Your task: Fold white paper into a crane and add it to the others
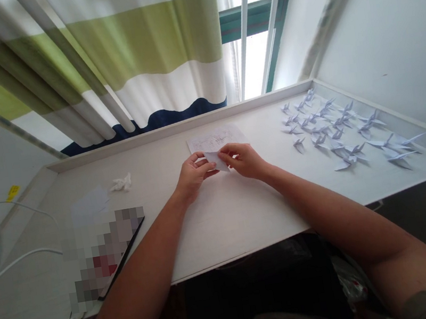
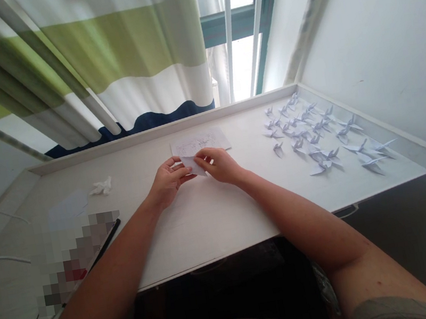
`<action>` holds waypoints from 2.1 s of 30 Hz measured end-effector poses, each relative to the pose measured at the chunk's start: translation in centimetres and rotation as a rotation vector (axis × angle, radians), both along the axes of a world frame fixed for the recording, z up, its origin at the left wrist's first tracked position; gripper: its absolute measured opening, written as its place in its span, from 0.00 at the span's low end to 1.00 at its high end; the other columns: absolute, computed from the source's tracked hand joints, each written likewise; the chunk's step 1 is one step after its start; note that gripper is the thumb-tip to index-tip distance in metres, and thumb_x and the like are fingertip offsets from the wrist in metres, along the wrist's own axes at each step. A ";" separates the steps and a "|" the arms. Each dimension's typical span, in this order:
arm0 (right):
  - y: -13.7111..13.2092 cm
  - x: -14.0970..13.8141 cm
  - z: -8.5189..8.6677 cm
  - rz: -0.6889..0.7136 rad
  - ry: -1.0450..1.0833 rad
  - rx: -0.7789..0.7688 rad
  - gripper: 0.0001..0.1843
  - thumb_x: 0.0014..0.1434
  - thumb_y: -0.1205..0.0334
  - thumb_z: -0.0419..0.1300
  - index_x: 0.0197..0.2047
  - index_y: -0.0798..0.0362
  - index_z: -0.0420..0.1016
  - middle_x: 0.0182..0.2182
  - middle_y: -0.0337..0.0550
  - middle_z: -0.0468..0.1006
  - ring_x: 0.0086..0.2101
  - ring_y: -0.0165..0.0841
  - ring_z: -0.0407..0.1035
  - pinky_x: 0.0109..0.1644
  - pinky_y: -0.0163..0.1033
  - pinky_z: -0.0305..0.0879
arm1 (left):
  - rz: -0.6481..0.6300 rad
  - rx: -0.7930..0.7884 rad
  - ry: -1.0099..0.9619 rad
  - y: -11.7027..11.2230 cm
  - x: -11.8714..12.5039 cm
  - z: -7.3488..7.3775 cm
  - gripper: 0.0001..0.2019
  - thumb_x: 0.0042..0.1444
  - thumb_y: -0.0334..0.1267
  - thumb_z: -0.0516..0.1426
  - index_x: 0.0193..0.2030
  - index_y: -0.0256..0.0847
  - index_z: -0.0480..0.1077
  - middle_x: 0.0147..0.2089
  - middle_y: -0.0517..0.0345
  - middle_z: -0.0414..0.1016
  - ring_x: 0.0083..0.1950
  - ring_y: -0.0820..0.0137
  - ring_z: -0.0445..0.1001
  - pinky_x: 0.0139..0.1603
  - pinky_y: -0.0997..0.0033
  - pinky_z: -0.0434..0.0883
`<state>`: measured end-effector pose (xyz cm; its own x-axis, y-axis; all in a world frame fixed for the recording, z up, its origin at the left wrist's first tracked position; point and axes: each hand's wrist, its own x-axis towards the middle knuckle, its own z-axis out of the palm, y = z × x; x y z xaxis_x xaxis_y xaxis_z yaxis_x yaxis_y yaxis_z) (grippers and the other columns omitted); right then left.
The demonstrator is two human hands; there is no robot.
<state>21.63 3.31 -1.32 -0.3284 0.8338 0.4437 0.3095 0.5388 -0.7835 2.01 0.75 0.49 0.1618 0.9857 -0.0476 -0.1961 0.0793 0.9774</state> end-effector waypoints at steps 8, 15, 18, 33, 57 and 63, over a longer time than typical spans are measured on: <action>-0.3 0.0 0.6 -0.140 -0.097 0.145 0.07 0.65 0.55 0.66 0.40 0.50 0.81 0.31 0.41 0.76 0.30 0.33 0.68 0.36 0.40 0.62 | 0.179 0.075 0.103 0.4 -0.2 -0.3 0.19 0.45 0.43 0.76 0.38 0.37 0.78 0.33 0.55 0.83 0.34 0.71 0.78 0.38 0.70 0.74; -1.1 -0.4 1.1 -0.132 -0.141 0.138 0.09 0.68 0.56 0.65 0.41 0.51 0.82 0.32 0.41 0.79 0.28 0.32 0.70 0.36 0.39 0.63 | 0.257 0.060 -0.081 -0.3 0.8 0.1 0.20 0.43 0.39 0.77 0.33 0.39 0.72 0.37 0.58 0.83 0.40 0.69 0.83 0.52 0.60 0.81; -1.2 -0.5 0.9 -0.120 -0.209 0.189 0.12 0.69 0.52 0.66 0.48 0.49 0.85 0.36 0.43 0.81 0.28 0.31 0.71 0.35 0.38 0.63 | 0.272 0.050 -0.110 -0.4 1.0 0.2 0.18 0.45 0.36 0.76 0.32 0.38 0.71 0.36 0.58 0.83 0.40 0.69 0.83 0.56 0.57 0.81; -0.8 -0.4 0.0 0.105 -0.212 0.418 0.09 0.69 0.66 0.60 0.39 0.49 0.82 0.38 0.45 0.81 0.39 0.37 0.74 0.43 0.42 0.70 | 0.366 0.003 -0.122 0.0 0.8 0.0 0.15 0.48 0.31 0.70 0.39 0.40 0.71 0.39 0.58 0.81 0.42 0.70 0.80 0.47 0.69 0.74; -0.7 -1.8 0.2 -0.051 0.324 -0.149 0.15 0.59 0.51 0.70 0.46 0.50 0.82 0.33 0.42 0.83 0.37 0.38 0.79 0.40 0.43 0.78 | 0.152 0.166 0.051 -1.2 2.1 -0.2 0.16 0.55 0.32 0.67 0.50 0.44 0.71 0.45 0.58 0.78 0.42 0.68 0.82 0.43 0.62 0.84; 0.0 -1.6 -0.5 -0.045 0.359 -0.192 0.21 0.55 0.46 0.74 0.46 0.50 0.85 0.38 0.45 0.85 0.41 0.40 0.79 0.45 0.46 0.78 | 0.207 0.243 0.187 -0.7 1.6 -0.7 0.15 0.56 0.33 0.66 0.50 0.41 0.75 0.34 0.60 0.79 0.36 0.71 0.78 0.37 0.73 0.74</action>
